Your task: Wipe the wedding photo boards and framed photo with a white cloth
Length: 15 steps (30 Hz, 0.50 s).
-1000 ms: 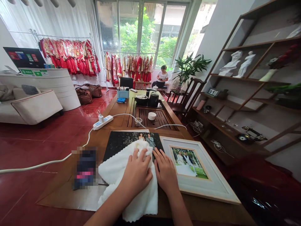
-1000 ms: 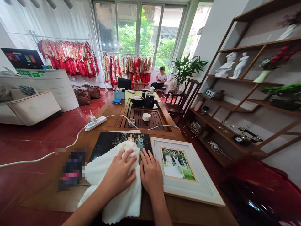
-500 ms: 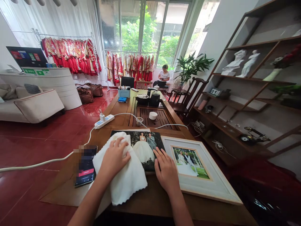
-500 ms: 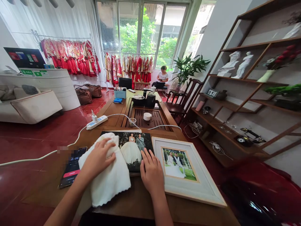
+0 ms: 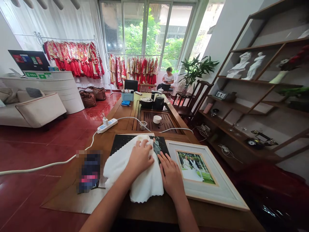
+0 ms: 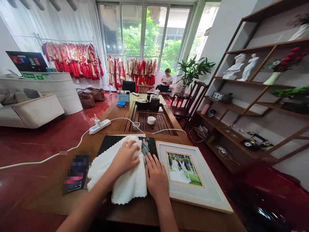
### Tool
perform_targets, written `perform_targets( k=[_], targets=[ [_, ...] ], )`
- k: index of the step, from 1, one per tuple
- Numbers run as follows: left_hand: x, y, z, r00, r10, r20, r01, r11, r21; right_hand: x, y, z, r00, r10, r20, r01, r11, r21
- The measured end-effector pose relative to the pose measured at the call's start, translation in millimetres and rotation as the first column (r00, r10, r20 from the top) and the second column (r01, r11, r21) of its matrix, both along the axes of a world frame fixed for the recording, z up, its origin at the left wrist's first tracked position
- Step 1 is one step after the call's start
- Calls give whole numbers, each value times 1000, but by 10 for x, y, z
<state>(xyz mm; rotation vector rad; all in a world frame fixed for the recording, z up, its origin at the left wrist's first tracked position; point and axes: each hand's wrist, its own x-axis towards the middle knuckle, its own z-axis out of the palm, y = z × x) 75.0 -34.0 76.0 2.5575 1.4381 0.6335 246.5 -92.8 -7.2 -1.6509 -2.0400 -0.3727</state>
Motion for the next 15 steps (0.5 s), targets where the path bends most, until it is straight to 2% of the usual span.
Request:
perform_targets(
  k=[3,6,9,15],
  targets=[
    [166,-18,-3,1000,0,-21,0,1000,-2,33,-1,-13,1000,25,13,-25,999,-22],
    [156,-15,-2,1000,-6,-17,6,1000,4,35,0,-1,1000,22,10,-22,999,-25],
    [-10,10,13,1000,30,-2,-30,1000,7,3,-4,34,1000,-6,-12,6,1000,-7],
    [-579,69,82,981,194,17,-194,981,-17,-11,-20,67,999,-22,-33,22,1000,22]
  ],
)
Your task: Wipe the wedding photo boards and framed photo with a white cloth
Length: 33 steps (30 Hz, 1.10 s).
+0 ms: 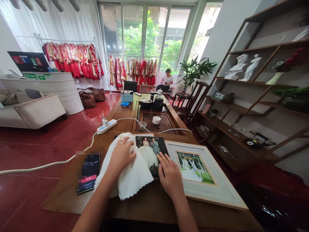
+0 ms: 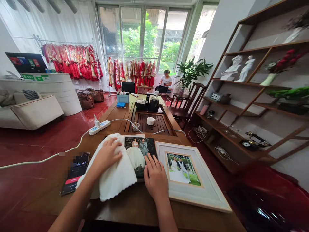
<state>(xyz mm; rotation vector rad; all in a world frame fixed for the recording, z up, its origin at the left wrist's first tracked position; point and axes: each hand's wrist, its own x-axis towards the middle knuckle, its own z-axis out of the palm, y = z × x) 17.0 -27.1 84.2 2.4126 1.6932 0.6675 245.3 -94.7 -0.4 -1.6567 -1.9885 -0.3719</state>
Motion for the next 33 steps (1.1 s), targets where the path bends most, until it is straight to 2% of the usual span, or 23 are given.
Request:
perform_targets(
  k=[3,6,9,15,19,24,30,33],
  targets=[
    [-192,8,14,999,43,7,-43,999,12,23,4,-19,1000,2,1,-2,1000,11],
    [-188,-7,15,999,54,-7,-54,998,20,29,12,-30,1000,6,7,-6,1000,14],
    [1,-50,10,1000,11,-20,-10,1000,11,14,15,-26,1000,6,15,-6,1000,11],
    [563,-228,-60,985,-172,-14,172,985,12,10,10,-37,999,23,35,-22,999,-28],
    [713,-303,-97,979,-202,-20,202,979,16,23,12,-53,998,48,45,-44,997,-71],
    [476,-231,-52,984,-176,-8,176,984,0,-10,10,-33,1000,13,12,-13,1000,-29],
    [-42,-130,-30,1000,-4,-17,4,1000,11,-7,-3,-6,1000,2,4,-2,1000,-3],
    [-186,-108,-34,999,42,-21,-41,999,30,11,-1,-12,1000,2,5,-2,1000,7]
  ],
)
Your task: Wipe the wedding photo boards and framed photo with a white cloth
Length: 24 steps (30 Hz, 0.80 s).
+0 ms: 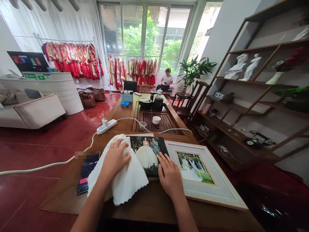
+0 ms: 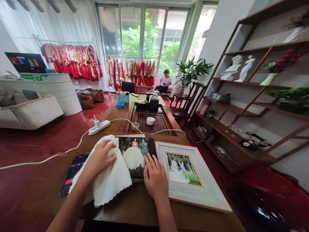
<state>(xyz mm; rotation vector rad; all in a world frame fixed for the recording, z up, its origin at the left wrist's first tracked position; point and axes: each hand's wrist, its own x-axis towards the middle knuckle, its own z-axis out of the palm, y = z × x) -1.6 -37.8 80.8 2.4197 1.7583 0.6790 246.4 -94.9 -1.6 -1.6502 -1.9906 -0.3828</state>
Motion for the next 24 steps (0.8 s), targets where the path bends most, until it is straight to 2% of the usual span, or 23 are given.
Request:
perform_targets(
  k=[5,12,16,20,24],
  targets=[
    [96,-6,14,1000,-10,2,10,1000,-8,2,2,-10,1000,3,3,-3,1000,-3],
    [666,-111,-54,975,-222,9,222,975,-6,-6,22,-26,1000,6,13,-5,1000,-26],
    [850,-173,-89,969,-247,-13,247,969,-4,5,21,-27,999,33,20,-32,999,-41],
    [742,-144,-78,971,-239,10,239,971,-1,-9,10,0,1000,14,2,-14,999,-36],
    [436,-75,-43,988,-152,25,152,988,-2,-18,2,20,1000,4,-4,-4,1000,-27]
  ],
)
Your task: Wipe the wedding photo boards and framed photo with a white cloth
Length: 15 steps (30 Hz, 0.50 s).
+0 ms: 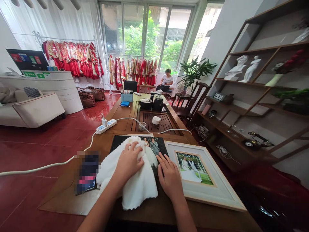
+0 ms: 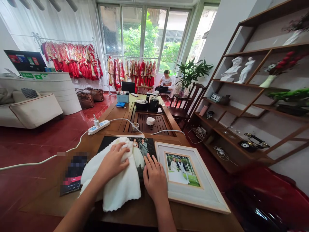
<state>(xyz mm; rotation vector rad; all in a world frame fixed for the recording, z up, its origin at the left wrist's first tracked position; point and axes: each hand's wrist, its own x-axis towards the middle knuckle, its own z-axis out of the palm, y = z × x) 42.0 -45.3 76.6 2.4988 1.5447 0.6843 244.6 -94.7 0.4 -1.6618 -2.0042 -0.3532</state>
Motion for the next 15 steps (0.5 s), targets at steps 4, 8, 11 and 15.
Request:
perform_targets(
  k=[4,8,11,15],
  targets=[
    [-366,23,17,997,80,7,-80,997,1,17,-15,-2,1000,1,-8,-1,1000,7],
    [-602,-37,-9,993,121,13,-121,993,8,36,-18,-10,1000,1,-7,-1,1000,10],
    [-618,-135,-26,994,105,7,-105,994,20,44,1,-20,1000,7,-2,-7,1000,18],
    [-443,-315,-18,999,38,4,-38,999,16,40,29,-42,1000,10,10,-10,1000,24]
  ],
)
